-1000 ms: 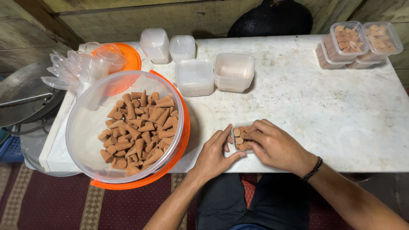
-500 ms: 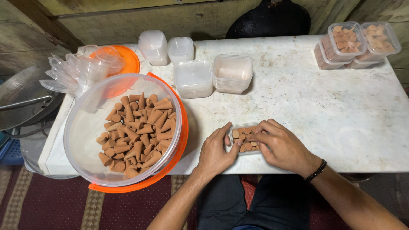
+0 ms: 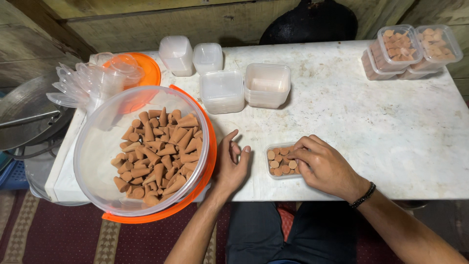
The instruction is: The person picks up brown incense cones from a large bucket and arranges them into several small rectangular plastic containers.
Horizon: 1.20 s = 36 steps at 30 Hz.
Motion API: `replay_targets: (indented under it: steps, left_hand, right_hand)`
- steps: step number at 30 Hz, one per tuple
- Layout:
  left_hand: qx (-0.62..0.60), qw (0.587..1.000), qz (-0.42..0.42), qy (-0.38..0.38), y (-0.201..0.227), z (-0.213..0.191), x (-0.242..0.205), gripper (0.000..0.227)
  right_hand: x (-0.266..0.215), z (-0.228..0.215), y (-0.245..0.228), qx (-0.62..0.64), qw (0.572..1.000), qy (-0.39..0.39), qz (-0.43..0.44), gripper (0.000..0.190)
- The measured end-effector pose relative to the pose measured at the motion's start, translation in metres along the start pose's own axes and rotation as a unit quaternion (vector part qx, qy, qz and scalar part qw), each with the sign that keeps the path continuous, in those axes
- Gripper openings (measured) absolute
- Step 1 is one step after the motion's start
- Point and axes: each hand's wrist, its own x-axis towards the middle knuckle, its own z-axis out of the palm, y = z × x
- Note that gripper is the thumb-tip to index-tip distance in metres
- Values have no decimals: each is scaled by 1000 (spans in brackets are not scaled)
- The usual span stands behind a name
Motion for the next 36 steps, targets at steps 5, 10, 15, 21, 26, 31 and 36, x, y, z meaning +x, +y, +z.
replay_targets:
  steps: [5, 10, 15, 21, 26, 31, 36]
  left_hand:
    - [5, 1000, -2, 20, 18, -3, 1, 58]
    - [11, 998, 11, 62, 50, 1, 8, 72]
    - [43, 989, -57, 128, 90, -12, 31, 73]
    - [-32, 965, -143, 218, 7, 20, 93, 78]
    - [7, 957, -195, 214, 41, 9, 84, 81]
    - [43, 950, -242, 194, 134, -26, 84, 86]
    - [29, 943, -257, 208, 148, -31, 84, 82]
  right_hand:
    - [7, -5, -5, -6, 1000, 13, -5, 14]
    - [28, -11, -19, 1, 999, 49, -14, 12]
    - [77, 1, -25, -38, 987, 132, -80, 7]
    - [149, 12, -30, -127, 968, 167, -135, 4]
    - [183, 26, -27, -171, 968, 117, -141, 9]
    - [200, 43, -17, -199, 963, 106, -148, 9]
    - [206, 49, -9, -190, 973, 64, -114, 9]
